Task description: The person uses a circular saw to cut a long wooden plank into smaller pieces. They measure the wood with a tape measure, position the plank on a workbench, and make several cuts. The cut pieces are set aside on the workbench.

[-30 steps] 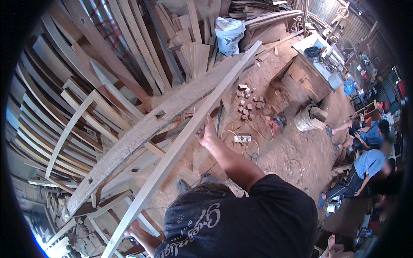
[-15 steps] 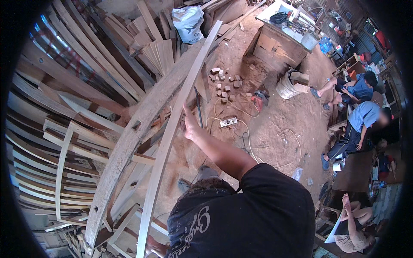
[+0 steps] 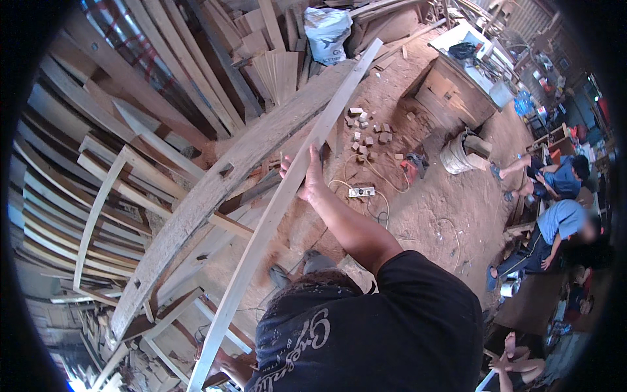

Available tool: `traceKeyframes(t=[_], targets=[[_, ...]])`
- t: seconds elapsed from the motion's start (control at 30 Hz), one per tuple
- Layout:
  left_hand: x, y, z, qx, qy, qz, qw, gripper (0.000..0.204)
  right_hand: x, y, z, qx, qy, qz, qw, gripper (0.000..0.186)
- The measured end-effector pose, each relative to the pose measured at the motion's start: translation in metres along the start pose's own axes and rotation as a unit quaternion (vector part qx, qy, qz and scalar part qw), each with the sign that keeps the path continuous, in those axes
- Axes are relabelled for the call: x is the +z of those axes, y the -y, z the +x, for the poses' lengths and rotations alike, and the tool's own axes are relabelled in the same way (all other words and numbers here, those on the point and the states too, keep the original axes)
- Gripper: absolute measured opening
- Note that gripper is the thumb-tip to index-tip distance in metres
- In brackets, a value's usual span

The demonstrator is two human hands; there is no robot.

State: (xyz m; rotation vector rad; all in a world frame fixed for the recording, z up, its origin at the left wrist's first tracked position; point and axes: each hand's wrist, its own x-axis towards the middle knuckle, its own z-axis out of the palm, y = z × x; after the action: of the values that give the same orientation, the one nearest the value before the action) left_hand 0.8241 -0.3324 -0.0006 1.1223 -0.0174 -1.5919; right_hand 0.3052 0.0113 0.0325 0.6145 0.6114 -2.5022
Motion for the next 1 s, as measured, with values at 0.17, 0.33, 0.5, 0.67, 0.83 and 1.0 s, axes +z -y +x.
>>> traceKeyframes(t=[0.17, 0.33, 0.5, 0.67, 0.83, 1.0], targets=[[-0.019, -0.011, -0.009, 0.015, 0.006, -0.015, 1.000, 0.062, -0.004, 0.005, -0.011, -0.036, 0.064, 0.046, 0.996, 0.070], [-0.038, -0.031, -0.015, 0.028, 0.040, -0.037, 0.998, 0.058, -0.006, 0.009, -0.015, -0.036, 0.077, 0.048, 0.995, 0.076], [-0.064, -0.074, -0.024, 0.040, 0.126, -0.092, 0.987, 0.054, -0.040, -0.003, -0.003, -0.034, 0.200, 0.011, 0.979, 0.087], [-0.035, -0.086, -0.049, 0.062, 0.182, -0.179, 0.965, 0.051, -0.080, 0.022, -0.002, -0.002, 0.092, -0.080, 0.993, 0.109], [-0.063, -0.107, -0.052, 0.067, 0.207, -0.242, 0.946, 0.052, -0.017, -0.039, -0.114, -0.076, -0.064, -0.108, 0.989, 0.084], [-0.114, -0.128, -0.018, 0.038, 0.181, -0.261, 0.947, 0.077, -0.076, -0.063, -0.131, -0.121, -0.083, -0.145, 0.978, 0.075]])
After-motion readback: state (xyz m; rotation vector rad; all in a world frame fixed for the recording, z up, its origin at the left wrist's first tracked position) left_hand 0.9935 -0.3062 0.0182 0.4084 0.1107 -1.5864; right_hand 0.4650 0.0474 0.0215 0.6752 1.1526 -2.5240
